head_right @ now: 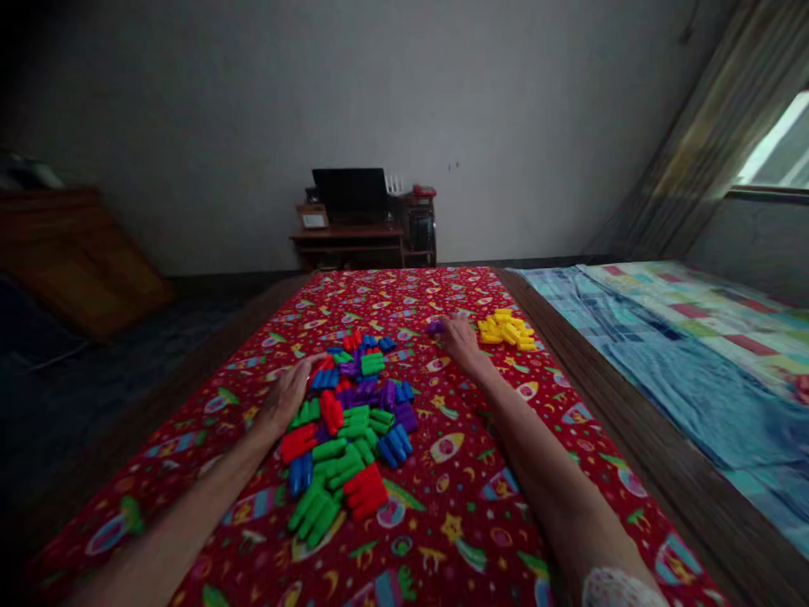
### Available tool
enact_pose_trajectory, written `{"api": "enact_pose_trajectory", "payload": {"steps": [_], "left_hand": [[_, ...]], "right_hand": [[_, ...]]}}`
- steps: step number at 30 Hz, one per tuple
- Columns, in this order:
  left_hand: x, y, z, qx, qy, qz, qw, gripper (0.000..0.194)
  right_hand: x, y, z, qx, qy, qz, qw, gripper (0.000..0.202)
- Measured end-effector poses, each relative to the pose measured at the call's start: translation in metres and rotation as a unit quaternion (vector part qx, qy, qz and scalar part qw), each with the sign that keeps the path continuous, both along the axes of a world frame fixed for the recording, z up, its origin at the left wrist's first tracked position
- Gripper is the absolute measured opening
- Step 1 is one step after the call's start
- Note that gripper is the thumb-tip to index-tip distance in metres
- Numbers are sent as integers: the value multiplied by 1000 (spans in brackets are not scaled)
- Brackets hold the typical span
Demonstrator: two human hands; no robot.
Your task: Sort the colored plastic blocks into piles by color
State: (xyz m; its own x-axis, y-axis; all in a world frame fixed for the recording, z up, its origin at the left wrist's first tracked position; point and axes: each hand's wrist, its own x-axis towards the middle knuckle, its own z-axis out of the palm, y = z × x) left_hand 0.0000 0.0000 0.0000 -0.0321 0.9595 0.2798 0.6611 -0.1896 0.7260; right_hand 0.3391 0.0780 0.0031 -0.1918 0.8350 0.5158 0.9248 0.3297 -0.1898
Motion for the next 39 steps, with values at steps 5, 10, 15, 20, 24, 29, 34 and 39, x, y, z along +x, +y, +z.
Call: {"api": "enact_pose_trajectory", "payload": {"steps": [5,10,15,20,24,29,34,39], "left_hand": [[-1,-1,-2,-2,7,8,1000,62],[-1,-1,-1,0,9,14,1000,62],[0,-2,1,3,16,14,1000,60],[0,0,-2,13,17,14,1000,61],[0,1,-3,16,7,14,1000,61],[-1,0,-3,15,5,4,1000,58],[-1,0,-4,21,0,9,1000,57],[0,-2,-2,12,0,6,1000,59]], "right_hand": [[-31,-14,28,-42,29,111,993,26],[-81,-50,44,-225,-17,285,932,30],[-107,-75,38,-229,-45,266,935,38],[-100,-65,51,-242,27,226,943,34],[-64,-38,59,-201,67,157,965,28],[-10,-13,49,-186,-23,23,982,31],[5,-18,47,-153,-58,-46,985,40],[-22,-38,72,-117,-49,33,991,29]]}}
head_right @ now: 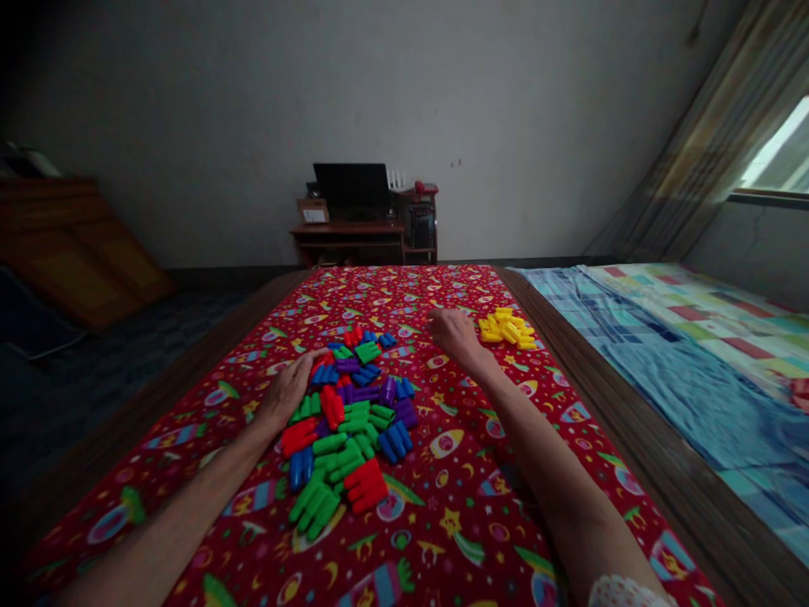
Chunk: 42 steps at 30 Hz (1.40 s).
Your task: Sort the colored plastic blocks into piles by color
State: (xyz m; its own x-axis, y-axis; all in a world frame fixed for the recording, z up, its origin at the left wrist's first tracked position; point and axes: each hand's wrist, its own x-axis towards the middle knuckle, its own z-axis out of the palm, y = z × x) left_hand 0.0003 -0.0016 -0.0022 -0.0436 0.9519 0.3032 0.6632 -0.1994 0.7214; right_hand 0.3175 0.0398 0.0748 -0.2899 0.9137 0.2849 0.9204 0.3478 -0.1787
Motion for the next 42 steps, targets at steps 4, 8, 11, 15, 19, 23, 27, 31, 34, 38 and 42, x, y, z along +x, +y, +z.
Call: {"api": "enact_pose_trajectory", "payload": {"steps": [4,8,11,15,19,23,27,31,34,38,42], "left_hand": [[0,1,0,-6,5,5,1000,61],[0,2,-1,0,8,4,1000,61],[0,1,1,-4,7,0,1000,61],[1,-1,2,-2,6,-3,1000,59],[1,-1,2,2,1,-3,1000,59],[0,2,0,-4,0,-1,1000,62],[-1,2,0,2,6,-4,1000,64],[0,1,2,-1,13,-8,1000,62],[0,0,3,-7,16,-6,1000,63],[0,1,3,-2,20,-3,1000,61],[0,1,2,-3,21,-8,1000,59]], "right_hand": [[-33,-24,12,-174,-14,234,956,23],[-53,-42,9,-203,-55,293,933,37],[-50,-34,6,-203,-14,304,931,30],[-26,4,-4,-111,127,199,965,26],[-2,40,-28,40,206,2,978,26],[9,54,-48,35,146,-39,988,29],[9,52,-53,38,115,-24,992,28],[-5,34,-33,94,162,-11,982,28],[-30,7,-12,-14,129,150,980,24],[-72,-35,-10,-135,7,388,912,24],[-98,-56,-29,-75,-33,374,924,30]]}}
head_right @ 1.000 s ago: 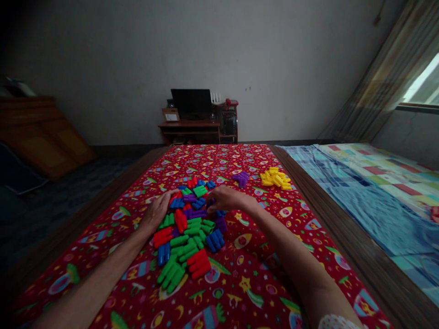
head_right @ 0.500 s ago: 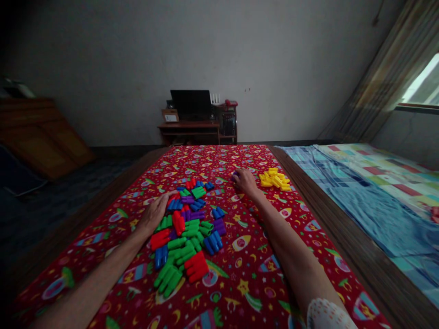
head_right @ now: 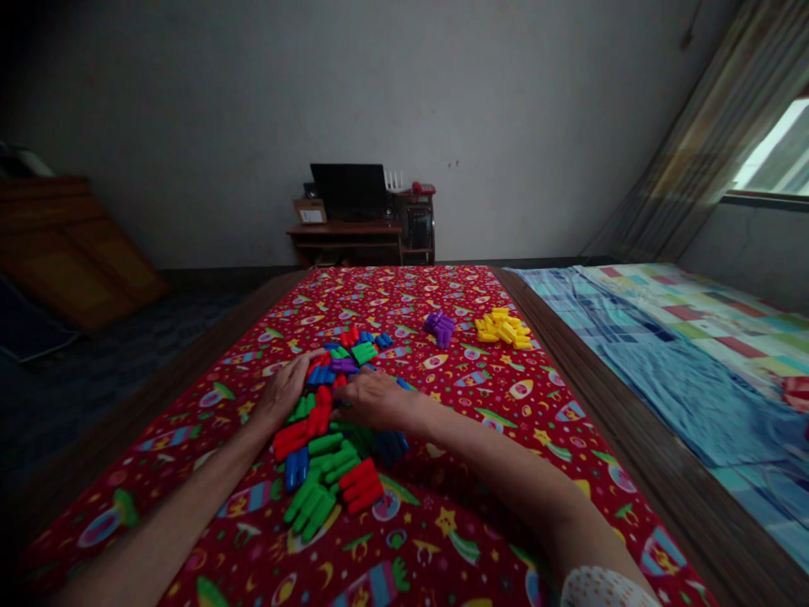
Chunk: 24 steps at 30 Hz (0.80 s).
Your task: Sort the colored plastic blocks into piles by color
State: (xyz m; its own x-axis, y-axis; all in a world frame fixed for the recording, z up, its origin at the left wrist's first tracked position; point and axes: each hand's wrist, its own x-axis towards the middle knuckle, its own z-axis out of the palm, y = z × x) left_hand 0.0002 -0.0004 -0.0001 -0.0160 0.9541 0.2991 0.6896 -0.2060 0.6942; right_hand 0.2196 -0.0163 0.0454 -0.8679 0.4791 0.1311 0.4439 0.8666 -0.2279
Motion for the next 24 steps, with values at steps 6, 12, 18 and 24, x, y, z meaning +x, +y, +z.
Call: {"api": "enact_pose_trajectory", "payload": {"steps": [6,12,18,24], "left_hand": [[1,0,-1,2,-6,5,1000,61],[1,2,-3,11,-6,0,1000,58],[3,-1,2,4,-1,4,1000,55],[4,0,2,0,-6,8,1000,56]], "right_hand": [[9,10,8,-12,-68,-117,991,26],[27,19,23,-1,-104,-177,979,29],[32,28,16,-4,-85,-216,973,23],[29,18,18,-34,-76,-105,991,30]]}}
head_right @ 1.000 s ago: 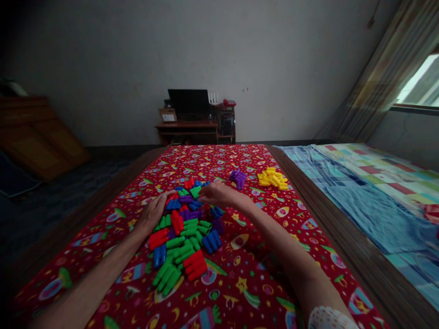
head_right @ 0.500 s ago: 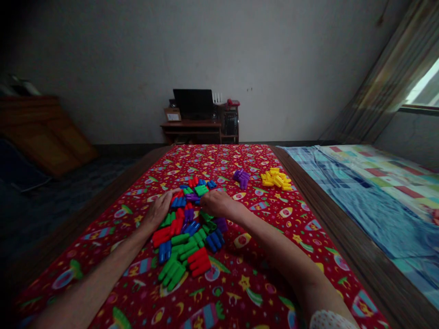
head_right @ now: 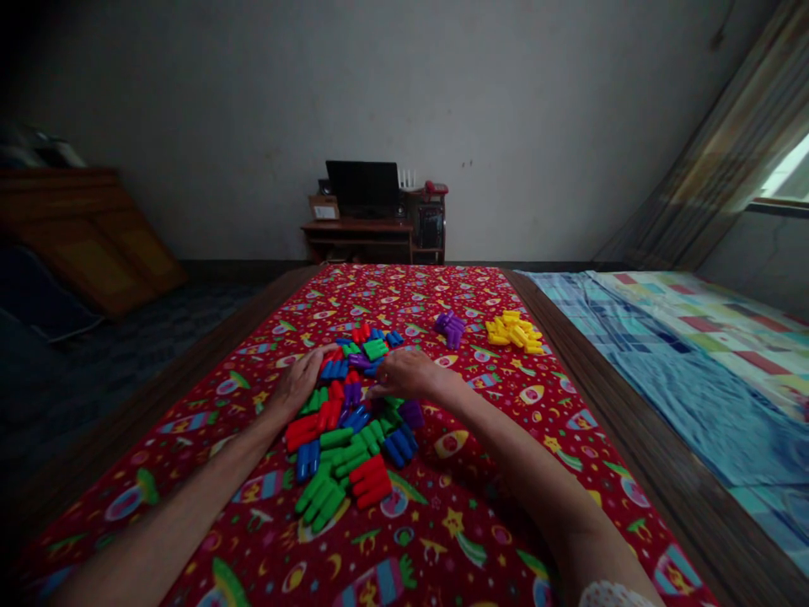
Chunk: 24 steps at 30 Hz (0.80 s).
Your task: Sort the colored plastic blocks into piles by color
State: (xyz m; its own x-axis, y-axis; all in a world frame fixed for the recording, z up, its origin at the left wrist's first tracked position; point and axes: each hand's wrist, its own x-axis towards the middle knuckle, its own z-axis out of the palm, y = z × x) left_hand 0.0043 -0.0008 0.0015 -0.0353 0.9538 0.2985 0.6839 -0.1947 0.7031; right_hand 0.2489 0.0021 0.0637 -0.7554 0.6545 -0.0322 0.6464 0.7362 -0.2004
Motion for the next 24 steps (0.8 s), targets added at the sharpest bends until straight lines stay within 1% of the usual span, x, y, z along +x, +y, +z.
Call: {"api": "enact_pose_trajectory", "payload": {"steps": [2,3,5,8,10,12,14,16,18,20,22,24], "left_hand": [[0,1,-1,3,0,-1,1000,56],[0,1,-1,4,0,-1,1000,56],[-1,0,-1,4,2,-2,1000,55],[-1,-1,0,3,7,-7,1000,56],[-1,0,0,1,7,-5,1000,58],[-2,0,-1,3,6,-1,1000,59],[-2,2,-3,11,5,-3,1000,59],[-3,3,-4,19,5,-10,1000,59],[-3,4,-5,21,4,-15,1000,60],[-4,4,-6,19,3,-13,1000,61],[-4,4,-7,18,2,-12,1000,61],[-5,4,-7,20,1,-12,1000,61]], "right_hand": [[-7,-10,-1,26,-16,-3,1000,38],[-11,-14,-1,32,-20,-3,999,38],[-16,-18,0,25,-11,6,1000,32],[-11,-10,5,8,55,12,998,31],[2,5,10,28,124,-18,992,29],[20,23,12,71,184,-86,977,27],[42,41,10,129,214,-190,949,28],[63,54,2,174,202,-311,913,31],[78,61,-9,182,150,-404,884,34],[87,64,-20,163,89,-450,874,36],[90,63,-26,134,44,-459,877,40],[89,61,-26,109,23,-456,883,48]]}}
